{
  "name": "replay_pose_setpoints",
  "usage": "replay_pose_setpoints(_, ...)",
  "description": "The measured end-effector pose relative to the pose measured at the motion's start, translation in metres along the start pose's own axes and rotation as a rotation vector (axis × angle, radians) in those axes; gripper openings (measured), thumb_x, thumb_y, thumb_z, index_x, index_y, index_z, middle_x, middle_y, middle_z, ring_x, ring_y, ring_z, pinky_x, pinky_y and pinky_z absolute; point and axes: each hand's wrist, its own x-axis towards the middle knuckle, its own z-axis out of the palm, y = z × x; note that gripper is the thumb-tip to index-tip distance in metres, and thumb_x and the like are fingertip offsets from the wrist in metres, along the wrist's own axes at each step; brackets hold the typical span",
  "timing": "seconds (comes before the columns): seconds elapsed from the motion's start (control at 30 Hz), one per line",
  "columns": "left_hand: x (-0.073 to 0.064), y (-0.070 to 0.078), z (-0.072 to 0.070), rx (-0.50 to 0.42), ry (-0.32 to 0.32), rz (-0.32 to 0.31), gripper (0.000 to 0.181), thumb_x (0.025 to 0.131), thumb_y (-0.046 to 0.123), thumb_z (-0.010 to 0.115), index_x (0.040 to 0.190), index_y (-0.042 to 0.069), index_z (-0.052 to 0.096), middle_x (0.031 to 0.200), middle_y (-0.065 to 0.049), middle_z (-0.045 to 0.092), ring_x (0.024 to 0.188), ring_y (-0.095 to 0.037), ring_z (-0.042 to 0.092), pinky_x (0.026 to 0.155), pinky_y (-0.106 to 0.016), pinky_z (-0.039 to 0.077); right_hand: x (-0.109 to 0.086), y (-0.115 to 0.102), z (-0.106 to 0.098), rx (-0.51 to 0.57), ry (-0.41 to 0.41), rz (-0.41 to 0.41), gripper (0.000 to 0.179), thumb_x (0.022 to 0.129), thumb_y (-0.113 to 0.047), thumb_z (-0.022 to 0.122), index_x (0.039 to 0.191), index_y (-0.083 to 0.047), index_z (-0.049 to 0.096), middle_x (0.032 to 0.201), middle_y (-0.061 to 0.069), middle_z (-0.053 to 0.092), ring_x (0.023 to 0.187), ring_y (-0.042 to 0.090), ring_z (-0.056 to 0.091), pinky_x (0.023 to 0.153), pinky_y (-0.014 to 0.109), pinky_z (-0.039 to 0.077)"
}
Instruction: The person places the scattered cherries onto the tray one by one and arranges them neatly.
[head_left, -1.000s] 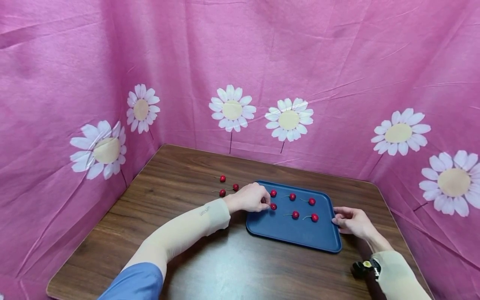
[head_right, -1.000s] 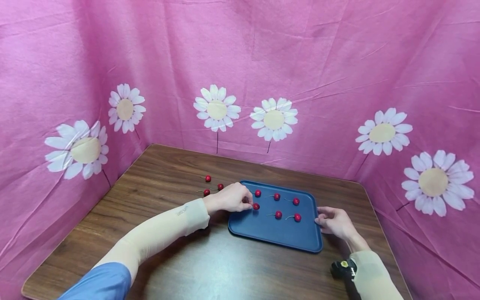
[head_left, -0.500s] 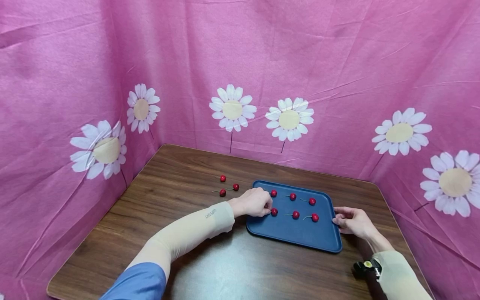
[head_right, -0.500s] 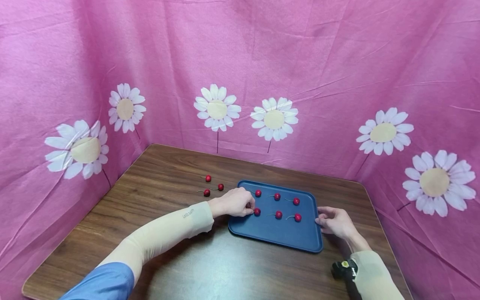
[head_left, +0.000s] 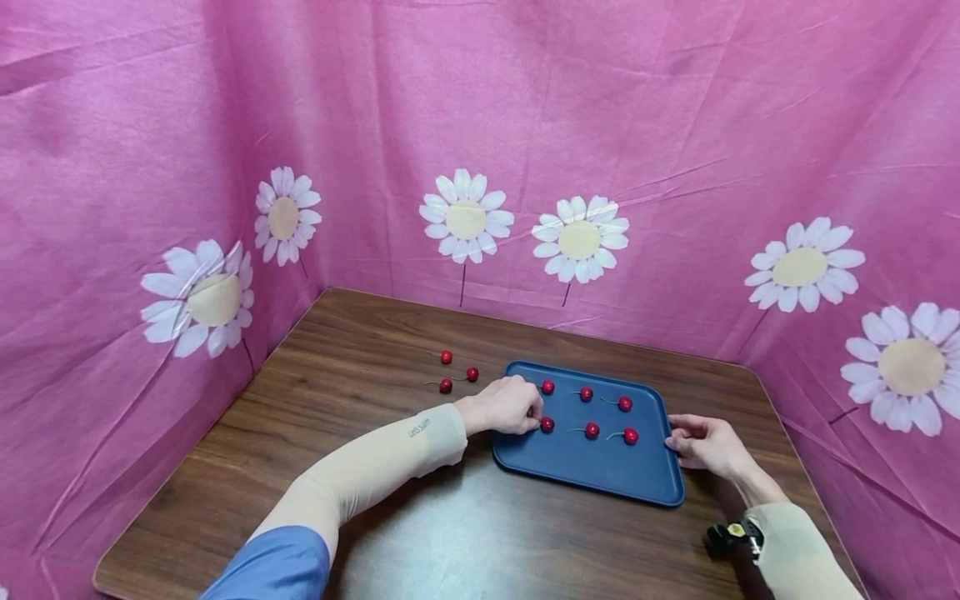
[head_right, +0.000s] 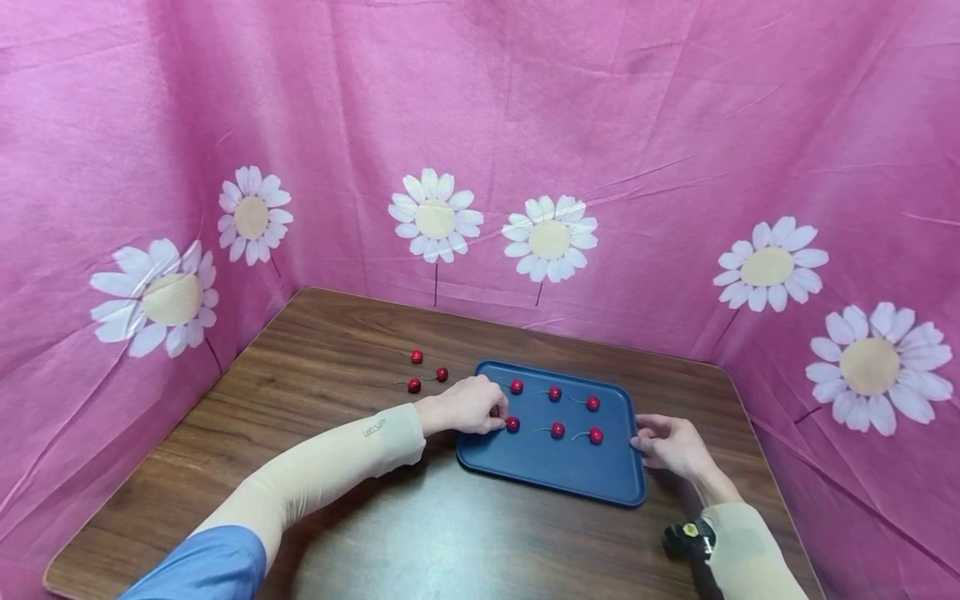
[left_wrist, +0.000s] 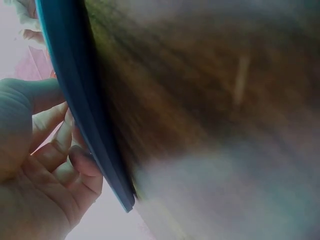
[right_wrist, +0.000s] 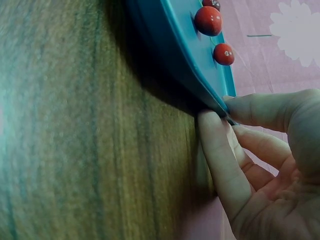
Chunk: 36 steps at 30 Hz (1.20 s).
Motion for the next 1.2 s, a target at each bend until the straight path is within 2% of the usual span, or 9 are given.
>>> replay_pose_setpoints(0.2, -0.0007, 0.0006, 0.0, -0.006, 0.005, 0.006, 0.016, 0.105, 0.029, 0.079, 0.092, 0.023, 0.086, 0.082, 0.012, 0.074, 0.077, -0.004, 0.06, 0.068, -0.018, 0.047, -0.0014, -0.0004, 0.0002, -0.009, 0.006, 0.004, 0.064, 0.106, 0.002, 0.07, 0.157, 0.024, 0.038, 0.095, -0.011, 0.073, 0.086, -0.004, 0.072, 0.076, 0.029, 0.069)
replay_pose_setpoints(0.83, 0.0032, 0.0027, 0.0032, 0.015, -0.002, -0.038, 0.014, 0.104, 0.032, 0.08, 0.093, 0.026, 0.086, 0.085, 0.013, 0.076, 0.079, -0.004, 0.062, 0.07, -0.02, 0.052, -0.0017, -0.0008, 0.0004, -0.013, 0.013, 0.007, 0.065, 0.105, 0.002, 0.07, 0.157, 0.024, 0.039, 0.096, -0.01, 0.073, 0.086, -0.003, 0.072, 0.077, 0.03, 0.069)
replay_pose_setpoints(1.2, 0.0024, 0.0029, 0.0027, 0.007, -0.018, -0.046, 0.015, 0.105, 0.034, 0.08, 0.094, 0.026, 0.086, 0.083, 0.013, 0.074, 0.078, -0.005, 0.061, 0.068, -0.02, 0.049, -0.0005, 0.0007, 0.0006, -0.015, 0.014, 0.007, 0.064, 0.105, 0.002, 0.07, 0.157, 0.024, 0.039, 0.097, -0.01, 0.073, 0.087, -0.003, 0.072, 0.078, 0.03, 0.069)
